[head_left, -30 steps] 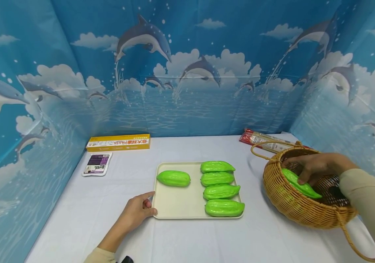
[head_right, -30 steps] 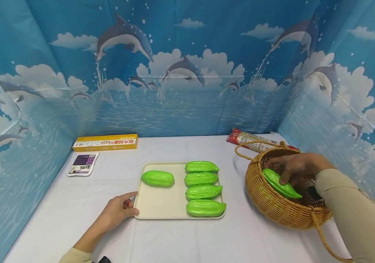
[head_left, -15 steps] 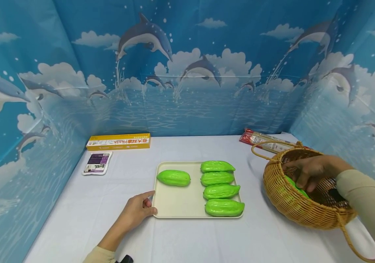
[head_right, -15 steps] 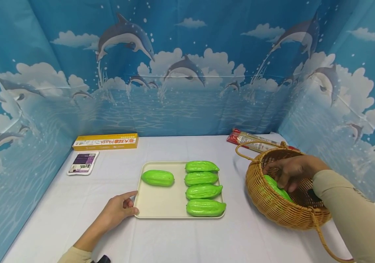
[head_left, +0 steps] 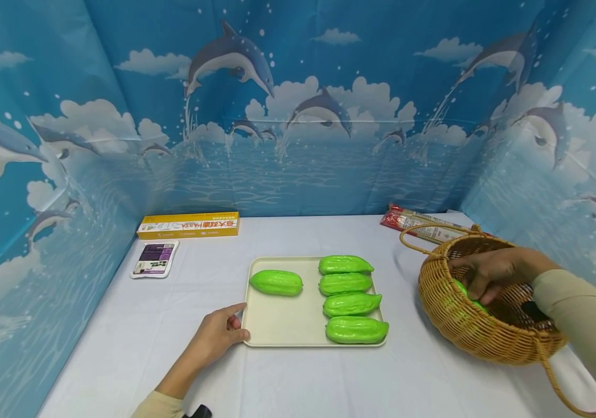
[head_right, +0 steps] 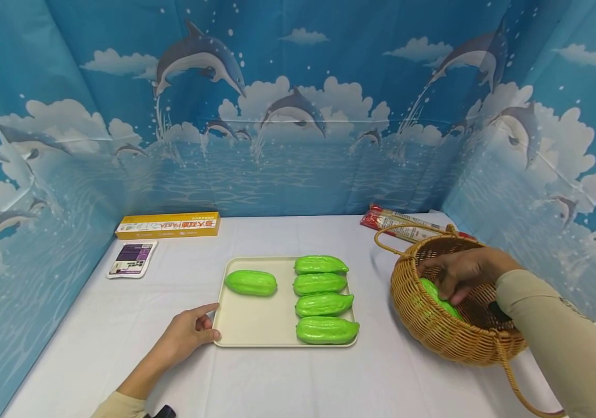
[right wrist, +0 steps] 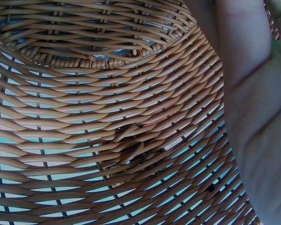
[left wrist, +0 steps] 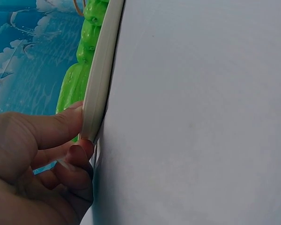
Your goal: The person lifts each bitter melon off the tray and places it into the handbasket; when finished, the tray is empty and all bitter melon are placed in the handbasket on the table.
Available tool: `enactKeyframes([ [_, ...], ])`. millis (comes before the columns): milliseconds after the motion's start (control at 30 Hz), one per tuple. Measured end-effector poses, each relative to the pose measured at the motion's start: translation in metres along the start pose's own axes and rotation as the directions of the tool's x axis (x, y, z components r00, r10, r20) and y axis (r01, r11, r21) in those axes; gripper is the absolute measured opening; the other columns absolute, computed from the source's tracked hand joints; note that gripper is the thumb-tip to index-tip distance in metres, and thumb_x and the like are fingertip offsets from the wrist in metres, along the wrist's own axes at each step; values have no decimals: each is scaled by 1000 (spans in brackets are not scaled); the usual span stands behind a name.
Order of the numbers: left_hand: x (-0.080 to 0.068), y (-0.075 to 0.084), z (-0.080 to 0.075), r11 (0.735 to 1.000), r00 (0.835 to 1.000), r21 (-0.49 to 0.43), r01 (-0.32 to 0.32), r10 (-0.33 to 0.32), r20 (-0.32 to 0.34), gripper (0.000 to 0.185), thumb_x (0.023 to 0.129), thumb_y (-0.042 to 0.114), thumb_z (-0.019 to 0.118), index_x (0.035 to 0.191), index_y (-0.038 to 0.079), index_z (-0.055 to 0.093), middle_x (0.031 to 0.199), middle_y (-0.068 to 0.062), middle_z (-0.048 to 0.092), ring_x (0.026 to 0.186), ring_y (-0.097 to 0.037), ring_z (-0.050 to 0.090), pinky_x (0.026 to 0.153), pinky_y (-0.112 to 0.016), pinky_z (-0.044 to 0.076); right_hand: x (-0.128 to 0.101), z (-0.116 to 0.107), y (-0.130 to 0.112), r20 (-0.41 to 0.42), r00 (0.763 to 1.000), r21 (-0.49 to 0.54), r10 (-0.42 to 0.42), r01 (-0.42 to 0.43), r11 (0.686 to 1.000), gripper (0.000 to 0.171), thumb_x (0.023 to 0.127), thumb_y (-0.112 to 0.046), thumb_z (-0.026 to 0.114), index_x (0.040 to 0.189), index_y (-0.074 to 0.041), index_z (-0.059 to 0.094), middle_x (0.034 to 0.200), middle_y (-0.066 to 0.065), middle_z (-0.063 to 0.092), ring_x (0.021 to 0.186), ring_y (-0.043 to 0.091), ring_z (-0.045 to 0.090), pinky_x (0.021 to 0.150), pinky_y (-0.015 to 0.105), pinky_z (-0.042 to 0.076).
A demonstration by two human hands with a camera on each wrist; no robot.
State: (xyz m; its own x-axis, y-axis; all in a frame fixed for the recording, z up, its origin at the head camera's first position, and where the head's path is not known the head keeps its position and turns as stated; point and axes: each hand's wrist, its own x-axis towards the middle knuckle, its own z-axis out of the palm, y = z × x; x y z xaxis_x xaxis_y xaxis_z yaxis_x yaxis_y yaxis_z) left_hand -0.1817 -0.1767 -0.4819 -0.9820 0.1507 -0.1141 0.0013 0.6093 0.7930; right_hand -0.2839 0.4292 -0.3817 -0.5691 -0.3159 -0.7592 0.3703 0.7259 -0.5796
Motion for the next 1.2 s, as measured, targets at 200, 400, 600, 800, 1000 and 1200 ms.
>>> enactKeyframes([
  [200, -2, 1, 0, 1000, 1000, 2, -8, 8, -1, 64, 80, 8, 85, 138, -3, 59, 80, 1, 56, 68, -12, 49, 60, -24, 42, 2, 0, 1, -3, 1000, 3, 8, -8, 1000, 110, 86, -1, 78, 161, 2, -2, 145, 40, 38, 87, 29, 67, 79, 44, 59],
  [400, -1, 3, 0, 1000, 1000, 9, 3, -3, 0, 64, 79, 8, 86, 138, -3, 60, 80, 1, 56, 69, -13, 49, 60, -24, 43, 1, 0, 3, 0, 1000, 2, 9, -9, 1000, 108, 87, -3, 78, 162, -1, 0, 150, 45, 27, 76, 27, 66, 76, 46, 59],
  [600, 0, 2, 1, 1000, 1000, 18, 16, -16, 0, 64, 79, 7, 85, 138, -2, 60, 79, 1, 56, 70, -14, 50, 60, -25, 43, 0, -4, 4, -5, 1000, 37, -26, 27, 999, 102, 90, -4, 74, 163, -4, 3, 138, 31, 48, 78, 28, 67, 75, 48, 60],
  [800, 0, 2, 1, 1000, 1000, 26, 8, -8, 8, 65, 79, 8, 85, 138, -3, 59, 80, 1, 56, 70, -14, 50, 59, -25, 43, -12, -16, 2, -2, 989, 73, -147, 147, 986, 81, 101, -11, 63, 161, -5, 9, 128, 25, 54, 98, 33, 65, 79, 50, 59],
  [1000, 0, 2, 0, 1000, 1000, 30, 11, -11, 13, 66, 79, 8, 85, 138, -3, 59, 80, 1, 56, 70, -14, 50, 60, -25, 43, -25, -24, -4, -5, 981, 17, -196, 196, 980, 69, 104, -16, 58, 159, -3, 18, 148, 25, 43, 122, 33, 57, 91, 54, 54],
  [1200, 0, 1, 1, 1000, 1000, 29, 7, -7, 9, 65, 79, 8, 86, 138, -3, 59, 80, 1, 56, 70, -14, 50, 61, -25, 43, -39, -28, -7, 8, 972, -17, -233, 233, 972, 62, 106, -15, 54, 157, 0, 22, 148, 23, 42, 122, 27, 59, 91, 54, 55],
])
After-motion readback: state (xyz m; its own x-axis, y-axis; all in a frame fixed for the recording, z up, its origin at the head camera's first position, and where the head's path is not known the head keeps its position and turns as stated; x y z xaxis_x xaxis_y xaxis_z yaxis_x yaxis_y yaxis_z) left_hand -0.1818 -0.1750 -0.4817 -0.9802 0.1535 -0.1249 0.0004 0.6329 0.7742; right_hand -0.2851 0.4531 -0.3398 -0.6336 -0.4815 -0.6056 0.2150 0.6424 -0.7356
